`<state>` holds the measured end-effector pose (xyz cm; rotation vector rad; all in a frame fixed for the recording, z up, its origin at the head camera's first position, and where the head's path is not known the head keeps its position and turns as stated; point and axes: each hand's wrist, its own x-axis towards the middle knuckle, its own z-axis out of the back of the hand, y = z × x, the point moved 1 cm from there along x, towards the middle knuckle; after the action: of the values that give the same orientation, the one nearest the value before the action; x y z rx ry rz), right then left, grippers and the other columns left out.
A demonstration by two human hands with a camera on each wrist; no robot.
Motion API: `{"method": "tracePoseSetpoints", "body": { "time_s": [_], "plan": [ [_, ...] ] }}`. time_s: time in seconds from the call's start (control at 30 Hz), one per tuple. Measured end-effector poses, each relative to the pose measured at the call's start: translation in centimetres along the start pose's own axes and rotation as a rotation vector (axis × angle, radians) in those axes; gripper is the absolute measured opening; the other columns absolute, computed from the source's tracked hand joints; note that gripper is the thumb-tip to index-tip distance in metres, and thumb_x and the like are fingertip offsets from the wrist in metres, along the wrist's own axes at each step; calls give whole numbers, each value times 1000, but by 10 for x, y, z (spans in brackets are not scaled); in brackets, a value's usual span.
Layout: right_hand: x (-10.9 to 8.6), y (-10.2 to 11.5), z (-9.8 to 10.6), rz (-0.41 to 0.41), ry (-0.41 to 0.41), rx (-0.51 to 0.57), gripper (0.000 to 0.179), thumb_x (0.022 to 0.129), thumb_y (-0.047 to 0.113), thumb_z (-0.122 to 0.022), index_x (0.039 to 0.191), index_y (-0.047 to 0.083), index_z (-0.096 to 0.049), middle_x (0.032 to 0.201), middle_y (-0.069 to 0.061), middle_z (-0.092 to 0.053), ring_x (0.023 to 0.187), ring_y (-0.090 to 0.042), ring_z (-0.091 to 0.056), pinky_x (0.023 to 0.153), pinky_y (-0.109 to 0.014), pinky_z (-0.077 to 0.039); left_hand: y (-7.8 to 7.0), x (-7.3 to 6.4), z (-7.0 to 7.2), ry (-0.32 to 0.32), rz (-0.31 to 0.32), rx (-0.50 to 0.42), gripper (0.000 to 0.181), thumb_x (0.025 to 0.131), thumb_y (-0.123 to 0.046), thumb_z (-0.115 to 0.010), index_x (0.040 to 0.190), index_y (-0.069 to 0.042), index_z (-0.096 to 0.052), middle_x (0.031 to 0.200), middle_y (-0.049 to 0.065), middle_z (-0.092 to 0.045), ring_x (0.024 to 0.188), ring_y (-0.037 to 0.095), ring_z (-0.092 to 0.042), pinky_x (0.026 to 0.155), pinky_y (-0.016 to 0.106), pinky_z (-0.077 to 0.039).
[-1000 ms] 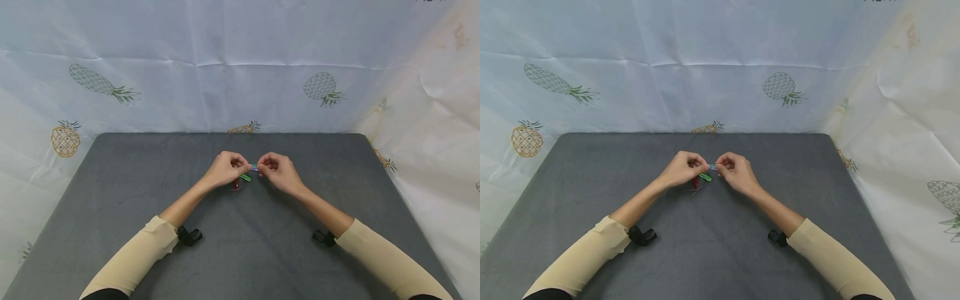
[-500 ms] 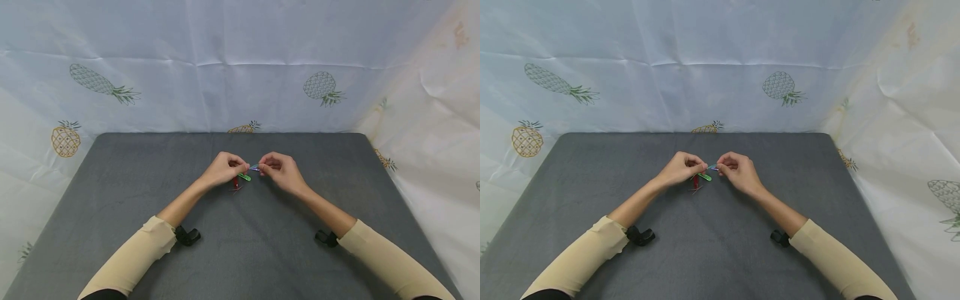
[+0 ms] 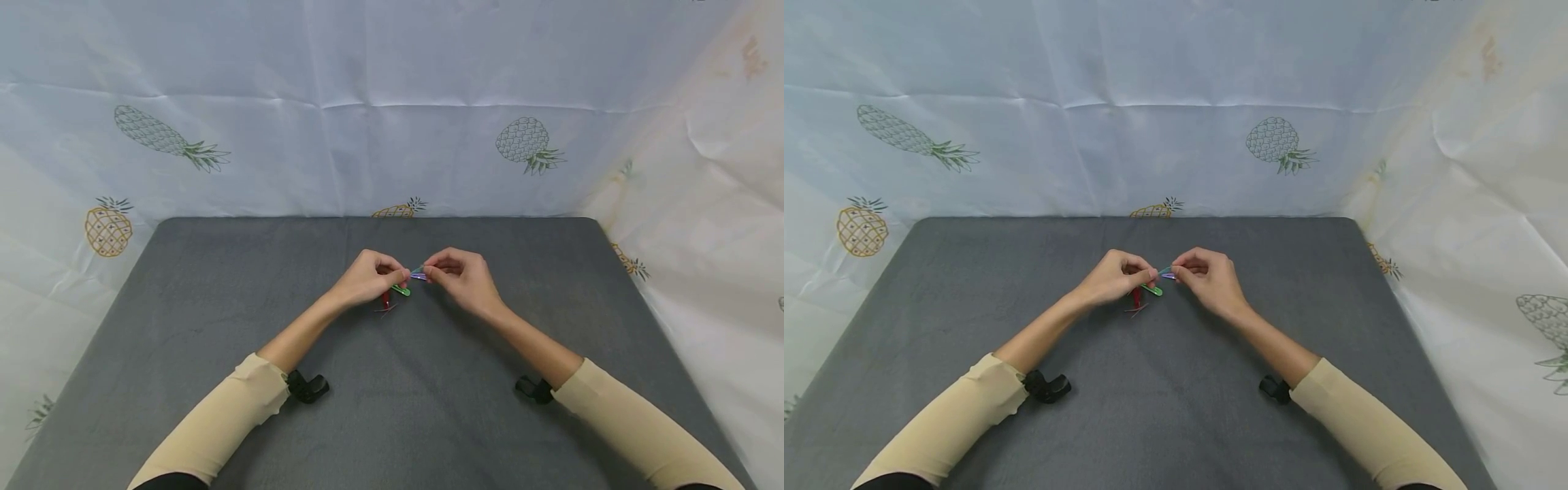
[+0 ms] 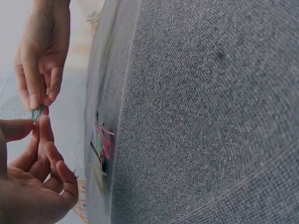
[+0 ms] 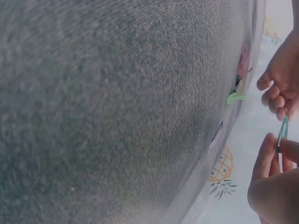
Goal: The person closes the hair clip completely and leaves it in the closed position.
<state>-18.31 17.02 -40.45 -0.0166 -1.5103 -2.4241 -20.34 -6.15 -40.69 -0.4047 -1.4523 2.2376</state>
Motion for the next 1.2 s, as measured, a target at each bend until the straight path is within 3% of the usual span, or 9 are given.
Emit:
{"method": "tracePoseSetpoints", "body": {
  "time_s": [0.37, 0.5, 0.63, 0.83, 0.97, 1.1, 1.2],
  "plan": [
    [1, -3, 3, -27, 49, 11, 16, 102, 11, -77, 114, 2, -83, 110, -17, -83, 96, -30, -82, 81, -30, -65, 5, 2, 1, -39, -22, 42, 26, 108, -16, -66, 107, 5, -81, 97, 22, -81, 88, 39, -77, 75, 27, -53],
    [1, -5, 5, -42, 66, 37, 18, 101, 8, -77, 117, 1, -81, 115, -19, -82, 96, -21, -82, 87, -39, -66, 6, 3, 1, -54, -53, 75, 24, 108, -15, -66, 108, 5, -81, 96, 22, -81, 83, 39, -76, 69, 25, -51],
    [0, -6, 6, -59, 84, 61, 23, 101, 7, -77, 122, -2, -79, 119, -23, -81, 97, -15, -82, 90, -40, -66, 7, 3, 0, -64, -81, 102, 23, 108, -14, -67, 107, 5, -80, 94, 22, -81, 79, 38, -74, 65, 23, -48],
    [0, -8, 7, -154, 118, 98, 31, 101, 14, -79, 127, -2, -77, 118, -21, -82, 102, -26, -83, 93, -42, -65, 10, 4, 0, -78, -93, 117, 22, 108, -15, -69, 106, 3, -81, 94, 19, -81, 76, 34, -73, 64, 23, -47],
    [0, -9, 9, -222, 131, 109, 29, 100, 17, -80, 124, 1, -80, 114, -20, -83, 100, -27, -83, 96, -46, -65, 11, 5, 0, -77, -105, 126, 21, 107, -15, -70, 107, 2, -81, 94, 18, -81, 71, 22, -69, 65, 23, -48],
    [0, -10, 10, -239, 136, 123, 27, 100, 16, -81, 122, 1, -80, 114, -22, -82, 97, -27, -83, 93, -43, -65, 11, 5, -1, -73, -109, 138, 20, 107, -15, -71, 108, 1, -81, 93, 18, -80, 69, 11, -63, 65, 23, -47],
    [1, -12, 10, -247, 141, 125, 26, 99, 14, -81, 121, 0, -80, 114, -24, -82, 98, -32, -82, 91, -42, -66, 10, 5, -1, -77, -98, 145, 19, 106, -15, -72, 108, 0, -82, 92, 18, -80, 68, 13, -63, 64, 24, -47]
  ]
}}
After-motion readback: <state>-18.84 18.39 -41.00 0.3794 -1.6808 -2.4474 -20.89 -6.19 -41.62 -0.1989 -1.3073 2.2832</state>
